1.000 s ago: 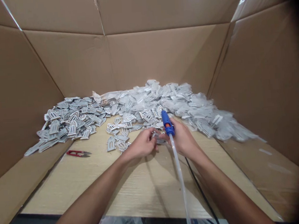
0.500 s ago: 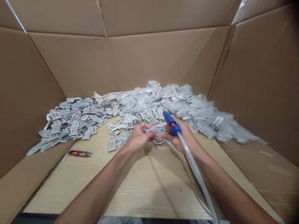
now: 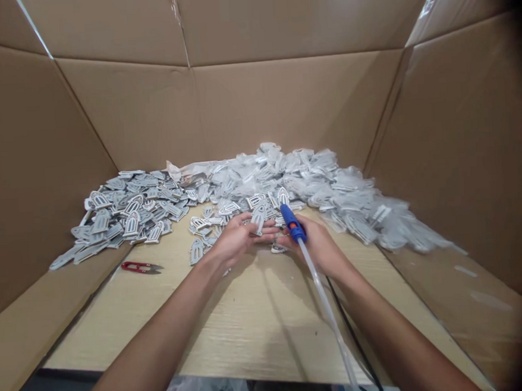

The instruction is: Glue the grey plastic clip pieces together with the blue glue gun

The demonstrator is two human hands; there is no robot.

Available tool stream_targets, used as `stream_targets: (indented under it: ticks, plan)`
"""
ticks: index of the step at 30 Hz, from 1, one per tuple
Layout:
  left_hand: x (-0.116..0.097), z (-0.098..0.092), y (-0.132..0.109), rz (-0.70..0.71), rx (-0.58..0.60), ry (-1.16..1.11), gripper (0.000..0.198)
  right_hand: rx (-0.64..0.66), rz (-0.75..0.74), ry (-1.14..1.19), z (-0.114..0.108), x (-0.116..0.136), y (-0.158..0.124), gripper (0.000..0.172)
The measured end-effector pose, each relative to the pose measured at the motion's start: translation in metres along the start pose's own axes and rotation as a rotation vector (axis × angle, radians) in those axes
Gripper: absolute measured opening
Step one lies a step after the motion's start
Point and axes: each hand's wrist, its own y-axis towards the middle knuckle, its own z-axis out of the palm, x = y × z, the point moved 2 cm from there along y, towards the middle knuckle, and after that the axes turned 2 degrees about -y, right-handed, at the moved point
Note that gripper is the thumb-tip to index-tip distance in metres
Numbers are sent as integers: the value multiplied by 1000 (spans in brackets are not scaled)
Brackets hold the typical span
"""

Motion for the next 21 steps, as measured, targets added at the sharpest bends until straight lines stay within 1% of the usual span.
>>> stream_targets:
  ticks: [2,4,5,6,9,10,11,13,15,16,21]
  plan:
    - [-1,3,-3,-13,8,-57,69,-2,-55,19,-1,2,0,32]
    - [-2,3,-4,9,-6,-53,76,-11,-64,66,-4,3,1,37]
    - [-2,2,-4,32,-25,-36,74,-7,-45,95,-4,3,1,40]
    - [-2,0,-3,59,-45,-13,67,2,-14,128,-5,3,0,43]
    - [-1,-4,0,142,-69,62,31,53,70,196,-3,4,-1,52]
    - [-1,-5,1,162,-67,76,25,71,80,201,-2,6,-2,55]
    - [-1,-6,1,175,-66,81,23,87,86,201,-2,9,-3,57]
    - [0,-6,2,188,-77,74,31,113,102,207,0,14,-4,59]
    - [1,-5,1,191,-84,64,39,109,117,228,-1,18,-4,59]
    - [1,-4,1,190,-74,62,41,97,117,229,-1,20,-4,60]
    - [6,2,0,160,37,89,31,68,90,178,-2,19,-4,59]
